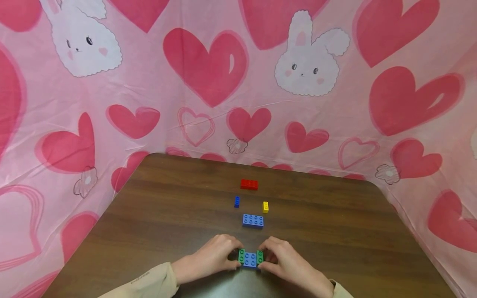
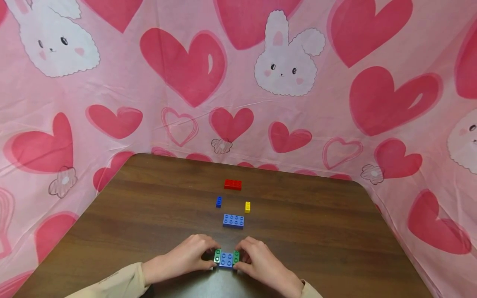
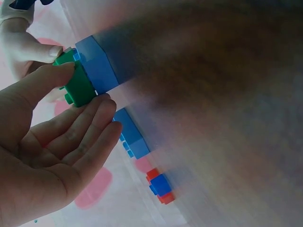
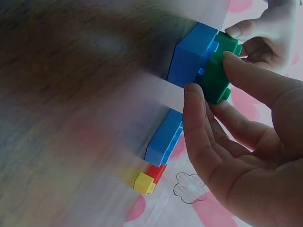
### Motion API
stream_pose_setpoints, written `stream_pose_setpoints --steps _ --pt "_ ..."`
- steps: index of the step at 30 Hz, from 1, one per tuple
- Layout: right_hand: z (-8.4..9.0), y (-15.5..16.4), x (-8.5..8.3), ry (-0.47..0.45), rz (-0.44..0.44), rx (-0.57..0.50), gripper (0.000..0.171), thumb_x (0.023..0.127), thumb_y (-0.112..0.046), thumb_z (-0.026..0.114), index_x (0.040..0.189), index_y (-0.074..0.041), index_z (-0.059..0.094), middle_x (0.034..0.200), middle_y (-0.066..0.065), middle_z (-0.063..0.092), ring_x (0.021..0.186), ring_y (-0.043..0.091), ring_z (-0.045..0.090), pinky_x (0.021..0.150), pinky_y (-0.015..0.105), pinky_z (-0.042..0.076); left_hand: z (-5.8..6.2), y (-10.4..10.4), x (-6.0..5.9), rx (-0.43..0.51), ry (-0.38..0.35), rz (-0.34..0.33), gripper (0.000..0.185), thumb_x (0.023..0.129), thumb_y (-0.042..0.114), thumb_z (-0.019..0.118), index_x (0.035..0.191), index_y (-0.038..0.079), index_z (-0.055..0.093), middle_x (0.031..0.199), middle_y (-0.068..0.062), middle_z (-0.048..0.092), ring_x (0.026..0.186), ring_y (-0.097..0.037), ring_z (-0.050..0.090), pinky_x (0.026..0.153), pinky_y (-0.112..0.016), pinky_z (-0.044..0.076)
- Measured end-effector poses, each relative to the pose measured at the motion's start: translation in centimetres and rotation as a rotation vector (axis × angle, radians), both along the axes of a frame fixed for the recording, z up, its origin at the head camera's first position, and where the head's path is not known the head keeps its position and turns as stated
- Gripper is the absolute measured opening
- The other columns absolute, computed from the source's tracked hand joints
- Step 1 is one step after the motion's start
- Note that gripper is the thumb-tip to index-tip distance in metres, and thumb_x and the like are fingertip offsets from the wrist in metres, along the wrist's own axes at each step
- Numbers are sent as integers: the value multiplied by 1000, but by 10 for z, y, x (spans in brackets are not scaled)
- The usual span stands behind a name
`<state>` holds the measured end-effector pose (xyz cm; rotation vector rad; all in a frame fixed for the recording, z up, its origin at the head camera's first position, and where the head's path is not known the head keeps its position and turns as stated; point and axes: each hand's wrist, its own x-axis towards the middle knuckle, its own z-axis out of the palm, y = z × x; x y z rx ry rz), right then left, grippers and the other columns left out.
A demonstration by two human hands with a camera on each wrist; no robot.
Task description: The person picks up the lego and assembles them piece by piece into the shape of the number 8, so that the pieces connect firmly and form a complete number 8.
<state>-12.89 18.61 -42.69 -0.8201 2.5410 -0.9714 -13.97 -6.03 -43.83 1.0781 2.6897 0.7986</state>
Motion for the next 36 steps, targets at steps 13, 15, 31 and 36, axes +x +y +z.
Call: stream_pose_setpoints --steps 13,15,31,36 --pt "-2 -1 3 7 -35 2 27 87 -26 76 106 -9 67 95 -2 64 76 -5 56 66 18 53 -1 0 -1 0 5 1 29 80 23 82 106 11 76 98 3 76 86 1 63 76 -19 54" --pt "-2 -1 3 30 -31 5 26 86 -25 77 105 -10 67 94 -2 64 76 -5 56 66 18 53 -1 0 -1 3 -4 2 28 81 23 82 106 11 75 98 3 76 84 1 62 75 -18 53" --pt "-8 0 0 19 -37 -42 25 85 -24 78 103 -9 69 92 -1 65 74 -6 56 64 16 53 -2 0 -3 20 -20 -6 28 81 20 82 107 10 75 97 1 76 80 3 60 71 -14 51" --pt "-8 0 0 11 -40 -48 25 84 -24 79 102 -9 69 91 -1 65 74 -6 56 64 16 52 -3 0 -2 16 -12 -10 29 81 20 82 107 10 75 97 1 76 81 3 61 71 -15 52"
